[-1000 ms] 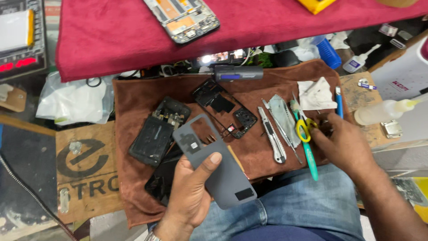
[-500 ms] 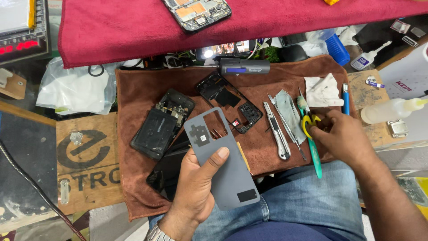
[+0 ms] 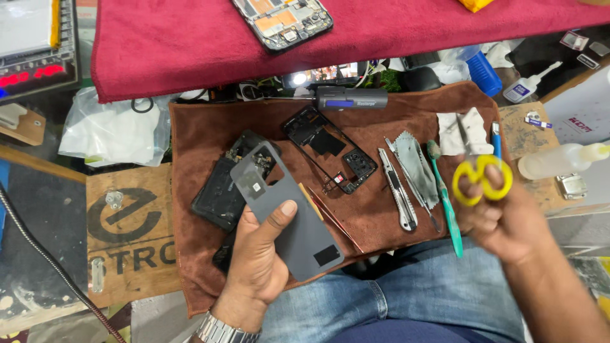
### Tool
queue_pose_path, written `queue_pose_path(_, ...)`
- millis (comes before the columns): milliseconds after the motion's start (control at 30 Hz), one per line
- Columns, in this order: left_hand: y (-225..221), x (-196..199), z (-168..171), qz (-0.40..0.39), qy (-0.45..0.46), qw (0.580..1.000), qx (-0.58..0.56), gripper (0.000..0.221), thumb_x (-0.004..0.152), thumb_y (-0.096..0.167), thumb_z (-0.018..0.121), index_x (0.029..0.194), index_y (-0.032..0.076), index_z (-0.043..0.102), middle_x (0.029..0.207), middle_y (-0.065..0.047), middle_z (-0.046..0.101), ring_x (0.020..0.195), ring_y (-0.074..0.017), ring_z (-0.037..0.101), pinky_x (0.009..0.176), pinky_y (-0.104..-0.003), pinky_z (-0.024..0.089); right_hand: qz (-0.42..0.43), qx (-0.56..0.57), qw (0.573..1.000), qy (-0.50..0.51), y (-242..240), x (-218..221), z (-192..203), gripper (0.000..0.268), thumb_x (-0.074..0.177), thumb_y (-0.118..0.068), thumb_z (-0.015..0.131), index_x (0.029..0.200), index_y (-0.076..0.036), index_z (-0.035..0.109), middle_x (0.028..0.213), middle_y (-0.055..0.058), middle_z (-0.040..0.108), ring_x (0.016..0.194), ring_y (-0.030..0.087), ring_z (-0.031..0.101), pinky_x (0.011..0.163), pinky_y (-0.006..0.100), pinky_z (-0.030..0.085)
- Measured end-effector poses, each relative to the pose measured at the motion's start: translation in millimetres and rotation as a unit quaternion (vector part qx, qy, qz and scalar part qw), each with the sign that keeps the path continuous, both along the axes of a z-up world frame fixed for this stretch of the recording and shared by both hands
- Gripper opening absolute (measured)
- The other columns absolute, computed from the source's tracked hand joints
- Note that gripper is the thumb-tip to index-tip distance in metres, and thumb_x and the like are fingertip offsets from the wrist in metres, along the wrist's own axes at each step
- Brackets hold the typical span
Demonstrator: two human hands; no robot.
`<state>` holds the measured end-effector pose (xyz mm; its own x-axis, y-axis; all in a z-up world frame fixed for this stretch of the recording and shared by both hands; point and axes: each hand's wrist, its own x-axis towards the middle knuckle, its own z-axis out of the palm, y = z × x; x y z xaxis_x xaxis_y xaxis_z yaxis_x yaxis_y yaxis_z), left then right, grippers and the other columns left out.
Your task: The person uses tweezers to manipulate small internal components and wires inside a disassembled smartphone. They then use scissors to trim a piece of adhesive tape from a grey phone back cover and apply it to the device.
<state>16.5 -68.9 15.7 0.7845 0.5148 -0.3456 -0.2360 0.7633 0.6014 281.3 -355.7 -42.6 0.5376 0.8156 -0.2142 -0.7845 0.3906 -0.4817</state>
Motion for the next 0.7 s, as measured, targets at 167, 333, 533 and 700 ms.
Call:
queue_pose_path(167,-9.6,0.5,-0.6,-0.016,-0.022,1.000,-0.008,0.029,0.087,0.011,0.079,0.112,0.007,0.064,0.099,-0.005,0.073,0.091,-0.0170,0.072,0.084,-0.036,0.061,0.026,-0.201,0.856,-0.477,13.3,-80.1,-19.2,0.055,0.079,-0.015,0.086,0.128,-0.003,0.062,0.083,0.009,0.071,0.068,0.014,0.066,0.061,0.025,0.055)
queue_pose_path(333,-15.4,-2.4,2.7,-0.029,-0.003,1.000,0.002,0.025,0.087,0.010,0.078,0.109,0.006,0.067,0.100,-0.005,0.075,0.092,-0.0153,0.072,0.086,-0.035,0.062,0.149,-0.126,0.815,-0.546,25.8,-124.5,9.8,0.076,0.069,-0.020,0.100,0.133,0.003,0.068,0.093,0.007,0.068,0.083,0.012,0.063,0.073,0.025,0.052)
queue_pose_path(533,-20.7,-4.0,1.7,-0.037,-0.050,0.998,-0.001,0.023,0.090,0.006,0.078,0.110,0.005,0.066,0.099,-0.005,0.074,0.091,-0.0151,0.071,0.086,-0.033,0.059,0.173,-0.194,0.800,-0.541,43.3,-134.2,30.0,0.073,0.069,-0.026,0.096,0.128,0.006,0.069,0.090,0.008,0.074,0.080,0.013,0.066,0.072,0.027,0.056)
queue_pose_path(700,-30.1,-2.6,0.2,-0.050,-0.068,0.996,0.020,0.022,0.092,0.004,0.077,0.110,0.005,0.065,0.099,-0.004,0.073,0.091,-0.0131,0.070,0.086,-0.031,0.058,0.151,-0.169,0.759,-0.610,52.5,-134.1,37.3,0.068,0.070,-0.028,0.095,0.125,0.004,0.071,0.096,0.011,0.081,0.084,0.016,0.076,0.077,0.030,0.060)
